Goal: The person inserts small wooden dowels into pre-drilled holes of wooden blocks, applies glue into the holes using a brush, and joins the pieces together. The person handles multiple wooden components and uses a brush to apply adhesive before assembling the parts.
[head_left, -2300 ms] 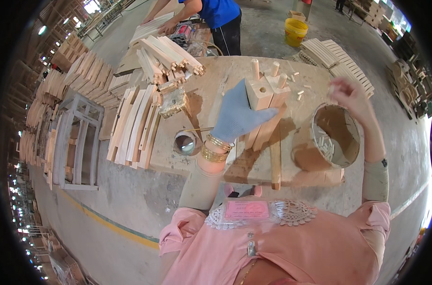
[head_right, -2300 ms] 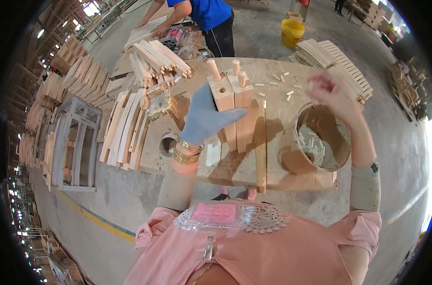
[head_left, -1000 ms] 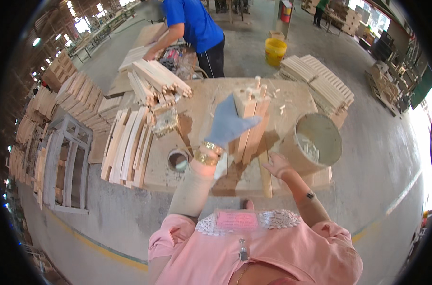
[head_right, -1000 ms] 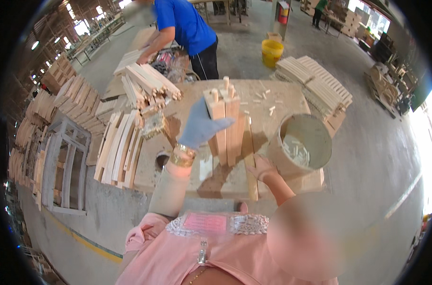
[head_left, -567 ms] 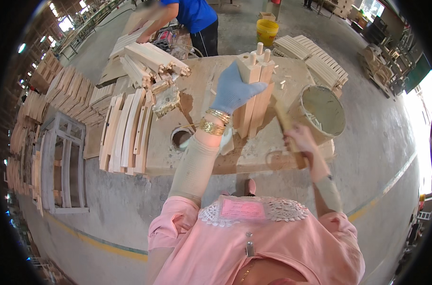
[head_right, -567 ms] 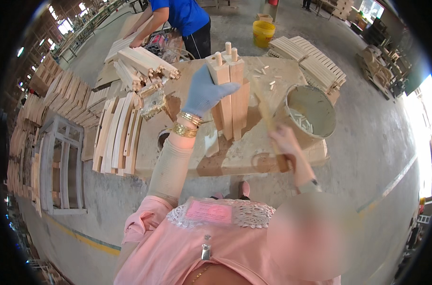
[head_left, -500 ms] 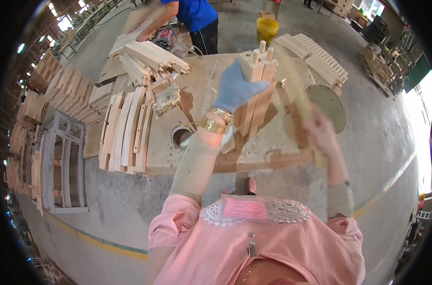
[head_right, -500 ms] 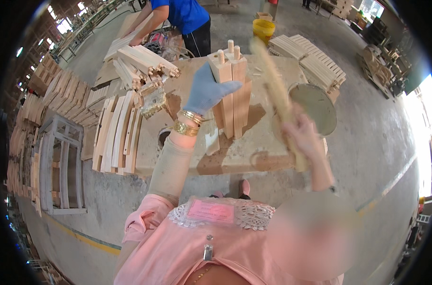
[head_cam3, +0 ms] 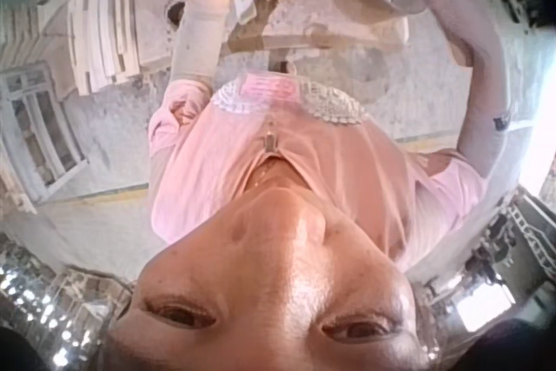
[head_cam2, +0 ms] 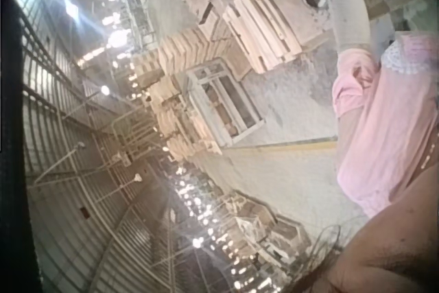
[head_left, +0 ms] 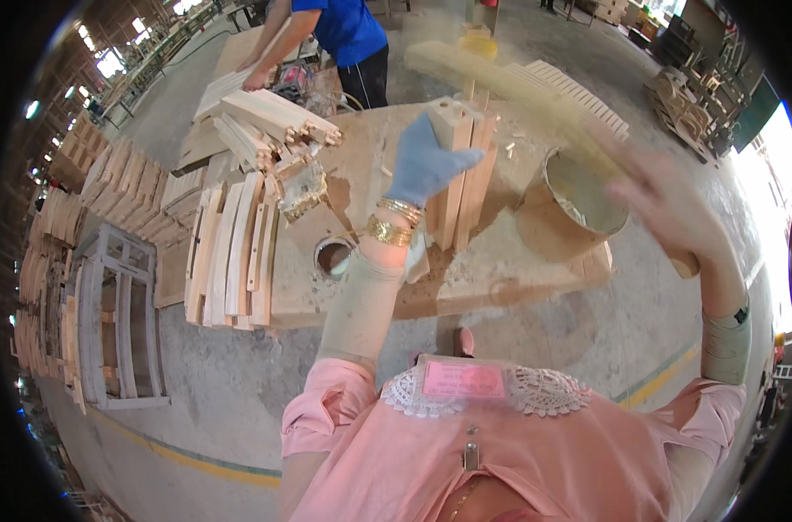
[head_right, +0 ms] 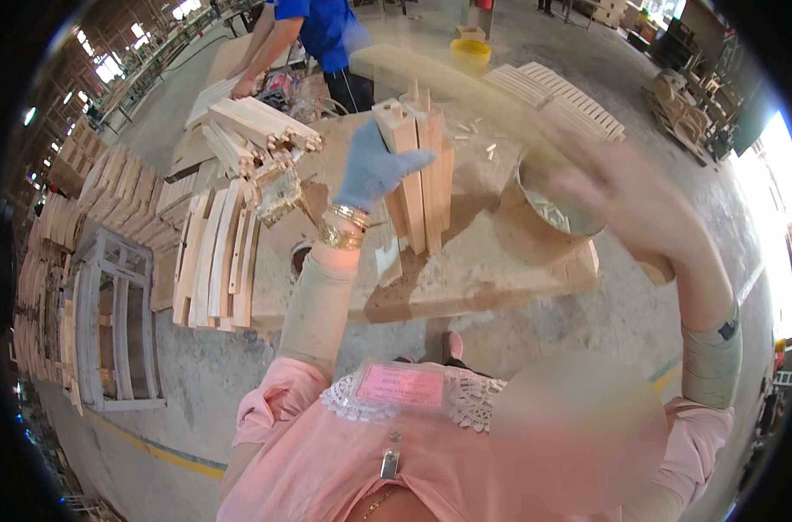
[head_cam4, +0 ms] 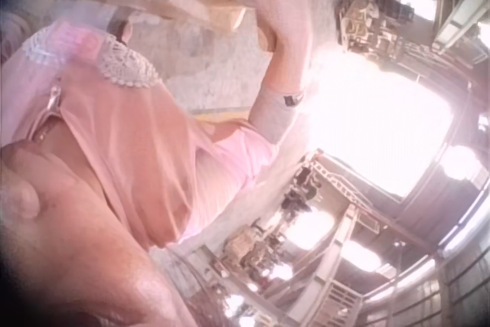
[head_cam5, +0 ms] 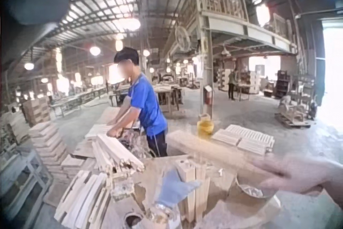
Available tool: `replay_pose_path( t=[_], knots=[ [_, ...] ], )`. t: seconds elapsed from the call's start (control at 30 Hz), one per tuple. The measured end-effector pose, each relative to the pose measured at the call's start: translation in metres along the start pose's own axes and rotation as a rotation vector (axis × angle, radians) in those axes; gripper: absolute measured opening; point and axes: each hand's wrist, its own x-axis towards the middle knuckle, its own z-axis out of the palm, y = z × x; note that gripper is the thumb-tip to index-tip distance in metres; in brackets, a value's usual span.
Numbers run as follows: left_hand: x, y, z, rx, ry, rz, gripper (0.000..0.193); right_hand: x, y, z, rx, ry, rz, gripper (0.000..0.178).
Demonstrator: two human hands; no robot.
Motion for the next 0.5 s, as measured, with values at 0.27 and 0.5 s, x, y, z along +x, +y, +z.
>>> replay_pose_path(
  t=[0.27,0.5],
  knots=[
    [-0.003,0.006,-0.001,-0.018,-0.025,0.024,0.054,0.0,0.018,0.018,0.019,0.031,-0.15,0.058],
    [-0.047,0.021,-0.048,0.045,0.121,-0.087,0.065,0.002,0.064,0.108,0.264,0.083,0.139,0.062]
  ],
)
